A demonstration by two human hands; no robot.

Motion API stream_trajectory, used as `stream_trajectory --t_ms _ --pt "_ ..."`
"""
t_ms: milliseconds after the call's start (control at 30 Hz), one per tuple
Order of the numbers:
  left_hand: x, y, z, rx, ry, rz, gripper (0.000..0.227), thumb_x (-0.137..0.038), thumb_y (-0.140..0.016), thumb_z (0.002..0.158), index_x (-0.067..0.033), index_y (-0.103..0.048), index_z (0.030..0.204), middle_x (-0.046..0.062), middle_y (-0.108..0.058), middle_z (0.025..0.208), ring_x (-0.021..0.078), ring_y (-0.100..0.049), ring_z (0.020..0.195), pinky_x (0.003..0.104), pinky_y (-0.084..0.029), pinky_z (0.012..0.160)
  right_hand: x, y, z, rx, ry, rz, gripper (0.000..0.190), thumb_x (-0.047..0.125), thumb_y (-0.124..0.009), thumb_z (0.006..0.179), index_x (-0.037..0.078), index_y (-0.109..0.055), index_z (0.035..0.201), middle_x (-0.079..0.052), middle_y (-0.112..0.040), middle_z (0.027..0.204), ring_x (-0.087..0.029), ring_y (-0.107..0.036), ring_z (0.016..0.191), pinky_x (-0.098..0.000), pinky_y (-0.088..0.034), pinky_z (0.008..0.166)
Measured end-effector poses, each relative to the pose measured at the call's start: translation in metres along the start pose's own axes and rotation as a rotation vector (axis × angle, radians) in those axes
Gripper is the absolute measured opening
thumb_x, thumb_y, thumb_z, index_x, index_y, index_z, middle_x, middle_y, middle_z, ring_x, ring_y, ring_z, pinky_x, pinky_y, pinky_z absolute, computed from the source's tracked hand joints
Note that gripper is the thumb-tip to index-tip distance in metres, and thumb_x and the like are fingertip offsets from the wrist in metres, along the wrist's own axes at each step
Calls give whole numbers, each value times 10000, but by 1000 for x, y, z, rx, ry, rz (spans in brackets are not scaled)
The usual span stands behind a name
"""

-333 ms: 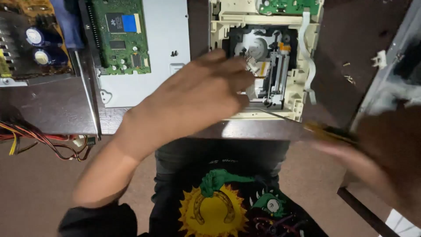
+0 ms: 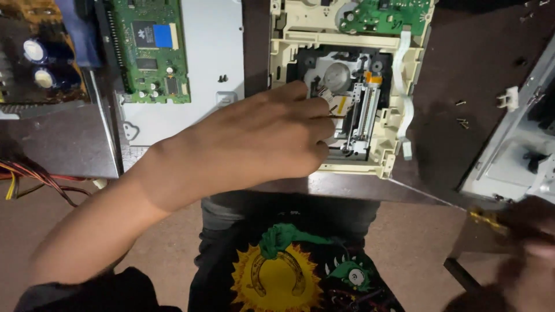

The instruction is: The person uses a screwdriver to remove screws from a beige plastic housing containing a hard drive mechanism. They then detach a green circuit board from the assembly and place it on the work surface.

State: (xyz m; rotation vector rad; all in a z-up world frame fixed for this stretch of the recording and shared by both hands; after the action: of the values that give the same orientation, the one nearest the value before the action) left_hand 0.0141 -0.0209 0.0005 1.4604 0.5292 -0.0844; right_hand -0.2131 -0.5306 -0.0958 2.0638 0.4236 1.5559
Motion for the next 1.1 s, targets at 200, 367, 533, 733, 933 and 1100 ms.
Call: stream_trajectory --t_ms 200,367,533,733,933,1100 --pt "-1 5 -2 11 -33 189 134 -67 -834 819 -157 -756 882 21 -737 881 154 -684 830 323 -551 898 147 -146 12 -362 62 -249 1077 744 -66 1115 -82 -698 833 -156 -574 669 -207 -566 614 -279 -362 576" --pt "5 -6 -1 -23 -138 241 274 -5 -792 793 -140 -697 1012 50 -735 1017 186 -696 916 324 -585 778 127 -168 6 -523 263 516 474 539 -555 1097 75 -644 1049 -83 -570 726 -170 -542 571 -311 -500 499" --pt "9 -2 2 49 -193 269 287 -91 -833 766 -181 -700 1004 19 -710 941 176 -642 848 329 -504 788 132 -159 4 -613 281 486 379 347 -503 1119 64 -546 871 -79 -527 670 -190 -565 539 -286 -490 464" --pt "-5 45 59 -322 -190 72 287 -13 -729 960 -149 -579 756 -5 -540 671 173 -537 590 318 -442 497 97 -130 -2 -869 262 664 392 499 -686 1028 127 -565 1042 -40 -610 812 -184 -606 592 -318 -531 485" --pt "-7 31 191 236 120 -192 271 80 -556 950 10 -577 1211 122 -565 860 181 -597 526 353 -579 442 116 -125 -7 -902 252 681 427 517 -710 1000 142 -514 1064 -31 -577 806 -193 -539 572 -297 -465 497" --pt "27 -24 251 32 -28 45 268 278 -652 742 105 -659 946 182 -645 934 377 -717 769 464 -654 570 111 -116 -14 -845 325 660 356 440 -652 1046 112 -517 1064 -41 -567 858 -172 -507 585 -289 -467 489"
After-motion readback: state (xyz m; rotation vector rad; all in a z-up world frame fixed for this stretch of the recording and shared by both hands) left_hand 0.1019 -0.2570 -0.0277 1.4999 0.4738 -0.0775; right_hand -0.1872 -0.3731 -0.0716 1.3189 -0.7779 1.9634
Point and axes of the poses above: each hand's wrist, its own z-axis towards the middle knuckle, its own y-axis out of the back of the hand, x = y × z, the point moved 1 cm from there along z, towards the middle knuckle
